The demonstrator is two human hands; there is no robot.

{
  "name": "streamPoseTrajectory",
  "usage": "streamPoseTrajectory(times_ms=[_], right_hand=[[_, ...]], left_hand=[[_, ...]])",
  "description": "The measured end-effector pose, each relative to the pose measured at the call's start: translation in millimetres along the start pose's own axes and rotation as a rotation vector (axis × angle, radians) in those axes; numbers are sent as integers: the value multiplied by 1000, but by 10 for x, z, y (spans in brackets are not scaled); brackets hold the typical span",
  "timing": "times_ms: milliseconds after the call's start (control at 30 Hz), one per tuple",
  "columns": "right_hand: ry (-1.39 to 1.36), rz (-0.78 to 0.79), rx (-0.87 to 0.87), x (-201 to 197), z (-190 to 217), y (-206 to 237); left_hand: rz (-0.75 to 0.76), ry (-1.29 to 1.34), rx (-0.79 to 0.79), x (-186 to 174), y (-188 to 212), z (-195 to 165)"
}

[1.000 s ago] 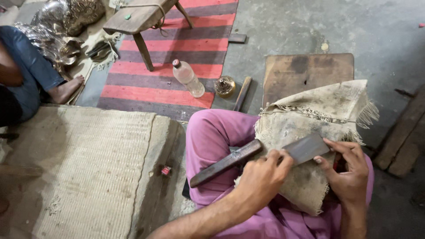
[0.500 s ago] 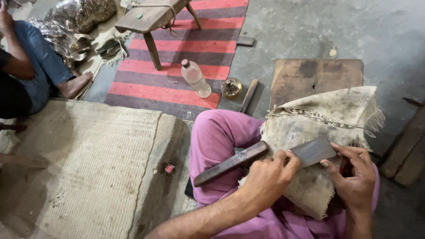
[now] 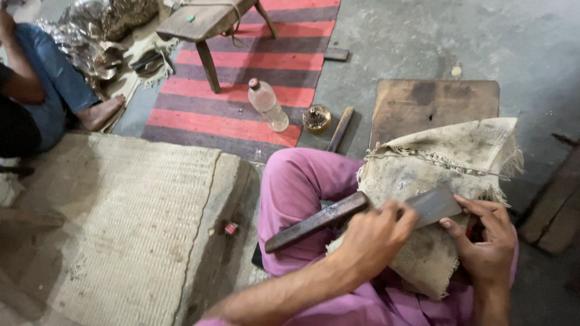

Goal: The person hammers a small brass lamp base with a wooden mallet while holding it steady on a cloth-covered block. They then use a metal file to smooth the surface of the lamp base.

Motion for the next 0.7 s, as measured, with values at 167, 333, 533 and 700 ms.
streamPoseTrajectory(times_ms=[167,333,533,700], right_hand=[[41,-19,-45,7,35,22],[-70,-24,-63,-26,6,-17],[-127,-1,-29,-3,-13,-20],[-8,-13,-47,-74,41,-2]], left_hand=[[-57,-37,54,-44,-302,-78],[-12,-17,16,-85,-2,-11],[20,-46,17,130,-244,-28],[-17,19,31,78,-189,-43]])
Point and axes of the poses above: each hand's wrist, its own y-axis away from the middle knuckle, its own x-axis out of the palm, z = x × y, the point moved 8 cm from there along -y, towards the middle knuckle, and after that the axes turned 10 degrees about z, right-handed, at the moved point
